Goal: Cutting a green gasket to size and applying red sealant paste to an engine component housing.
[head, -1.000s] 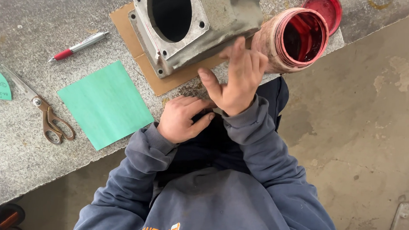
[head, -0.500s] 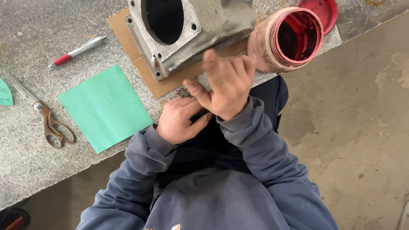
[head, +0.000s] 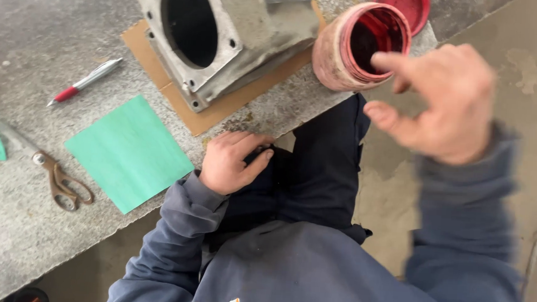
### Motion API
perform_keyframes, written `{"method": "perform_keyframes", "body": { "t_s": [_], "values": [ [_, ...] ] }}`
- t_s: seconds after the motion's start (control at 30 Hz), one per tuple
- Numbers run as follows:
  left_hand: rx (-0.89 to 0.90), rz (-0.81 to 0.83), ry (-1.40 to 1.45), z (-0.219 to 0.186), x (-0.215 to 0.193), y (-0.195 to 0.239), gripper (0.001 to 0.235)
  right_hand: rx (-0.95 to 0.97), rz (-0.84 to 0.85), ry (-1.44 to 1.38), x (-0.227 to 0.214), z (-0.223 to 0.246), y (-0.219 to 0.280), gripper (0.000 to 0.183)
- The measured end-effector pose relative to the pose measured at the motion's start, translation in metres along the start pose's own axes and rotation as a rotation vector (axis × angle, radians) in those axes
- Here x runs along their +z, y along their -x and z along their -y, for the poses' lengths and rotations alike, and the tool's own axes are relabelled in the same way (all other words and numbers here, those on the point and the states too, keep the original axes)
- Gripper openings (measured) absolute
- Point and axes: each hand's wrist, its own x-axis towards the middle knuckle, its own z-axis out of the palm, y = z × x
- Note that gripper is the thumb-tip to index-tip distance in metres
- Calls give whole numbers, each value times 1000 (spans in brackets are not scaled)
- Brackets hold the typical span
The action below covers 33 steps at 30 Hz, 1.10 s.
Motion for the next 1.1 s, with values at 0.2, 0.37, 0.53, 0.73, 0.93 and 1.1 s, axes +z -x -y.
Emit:
{"method": "perform_keyframes", "body": {
  "t_s": [0.2, 0.37, 0.53, 0.73, 0.93, 1.1],
  "values": [
    [21, -12, -2, -2, 1, -5, 20, 215, 976, 315, -20, -39, -44, 78],
    [-8, 1, -18, -3, 0, -5, 20, 92, 1152, 488, 5, -50, -61, 88],
    [-8, -26, -30, -1, 1, -5, 20, 11, 1268, 639, 17, -52, -72, 66],
    [-12, -22, -23, 0, 0, -3, 20, -246, 1201, 815, 13, -51, -67, 47],
    [31, -41, -40, 1, -1, 0, 20, -309, 1172, 777, 8, -51, -67, 47],
    [19, -26, -40, 3, 0, 3, 22, -15, 1081, 713, -26, -14, -66, 66]
  ]
}}
